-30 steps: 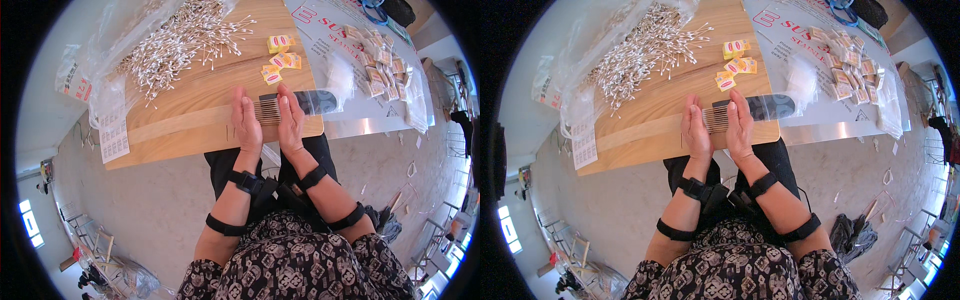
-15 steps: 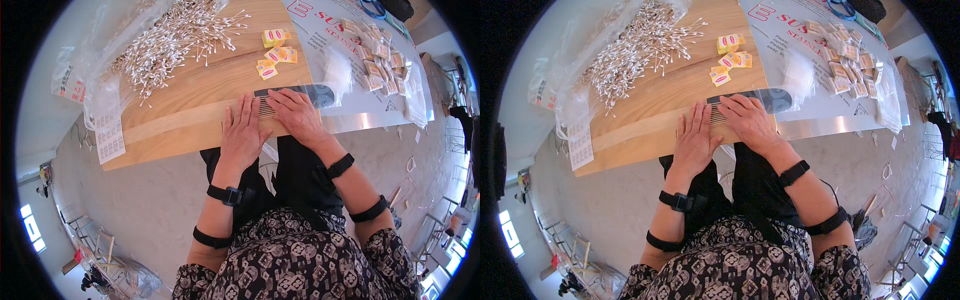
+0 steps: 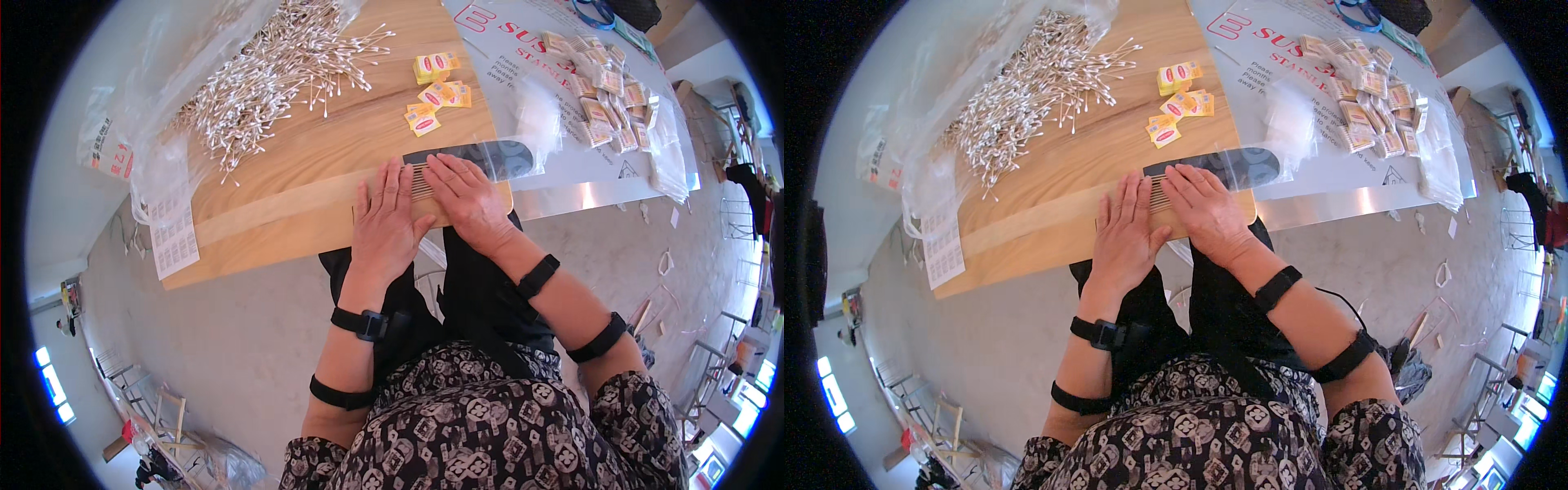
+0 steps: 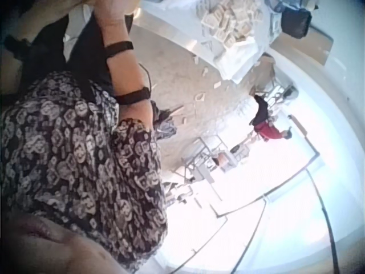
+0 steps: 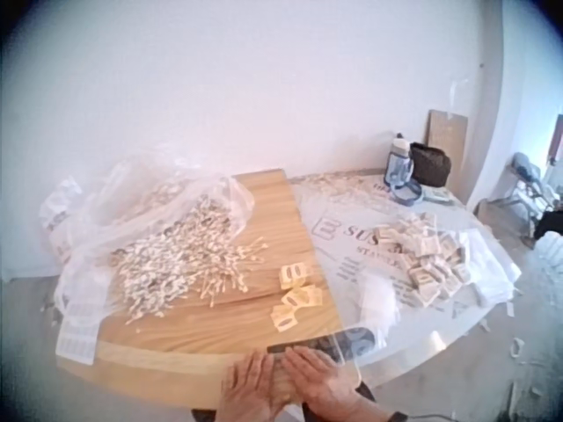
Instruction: Sorting cotton swabs and placing them into individual plastic packaging sleeves.
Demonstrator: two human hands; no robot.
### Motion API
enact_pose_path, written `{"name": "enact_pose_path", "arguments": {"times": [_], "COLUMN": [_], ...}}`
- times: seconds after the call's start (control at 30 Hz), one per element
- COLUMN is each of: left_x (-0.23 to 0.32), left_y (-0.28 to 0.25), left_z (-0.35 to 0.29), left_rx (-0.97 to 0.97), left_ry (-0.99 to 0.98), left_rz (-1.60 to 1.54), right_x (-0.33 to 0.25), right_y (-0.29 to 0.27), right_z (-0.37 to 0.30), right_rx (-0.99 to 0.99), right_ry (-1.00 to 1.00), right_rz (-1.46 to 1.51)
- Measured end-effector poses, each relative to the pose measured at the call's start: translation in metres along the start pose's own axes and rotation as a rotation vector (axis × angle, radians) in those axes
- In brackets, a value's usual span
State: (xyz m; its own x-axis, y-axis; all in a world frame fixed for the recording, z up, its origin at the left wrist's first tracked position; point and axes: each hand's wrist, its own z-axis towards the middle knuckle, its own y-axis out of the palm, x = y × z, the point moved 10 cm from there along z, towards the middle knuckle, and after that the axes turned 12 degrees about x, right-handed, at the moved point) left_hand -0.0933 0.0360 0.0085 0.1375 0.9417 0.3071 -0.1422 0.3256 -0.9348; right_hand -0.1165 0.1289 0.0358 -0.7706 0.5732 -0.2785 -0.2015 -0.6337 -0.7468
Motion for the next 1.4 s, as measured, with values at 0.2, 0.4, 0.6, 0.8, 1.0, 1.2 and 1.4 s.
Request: {"name": "enact_pose_path", "arguments": {"times": [0.2,0.4,0.6,0.8,1.0,1.2,1.4], "left_x": [0.0,0.002,0.002,0.007,0.017,0.033,0.043], "left_y": [-0.002,-0.004,-0.003,-0.003,0.007,0.016,0.021], "left_z": [-0.001,-0.004,-0.004,-0.004,0.004,0.014,0.018], "left_rx": [0.029,0.029,0.034,0.057,0.057,0.105,0.1], "left_ry": [0.02,0.019,0.018,0.033,-0.004,-0.006,0.032], "left_rz": [0.006,0.031,-0.004,-0.007,0.011,-0.029,-0.038], "right_x": [-0.003,-0.003,-0.005,0.002,0.062,0.087,0.097], "right_y": [0.002,0.003,0.005,0.007,-0.049,-0.043,-0.024], "right_z": [-0.001,-0.001,-0.01,-0.014,-0.016,-0.012,-0.007], "right_rx": [-0.016,-0.045,-0.262,-0.328,0.086,-0.059,-0.236], "right_ry": [-0.014,-0.025,-0.012,0.016,0.386,0.626,0.589], "right_rz": [-0.038,-0.032,-0.058,0.039,0.151,-0.024,-0.296]}}
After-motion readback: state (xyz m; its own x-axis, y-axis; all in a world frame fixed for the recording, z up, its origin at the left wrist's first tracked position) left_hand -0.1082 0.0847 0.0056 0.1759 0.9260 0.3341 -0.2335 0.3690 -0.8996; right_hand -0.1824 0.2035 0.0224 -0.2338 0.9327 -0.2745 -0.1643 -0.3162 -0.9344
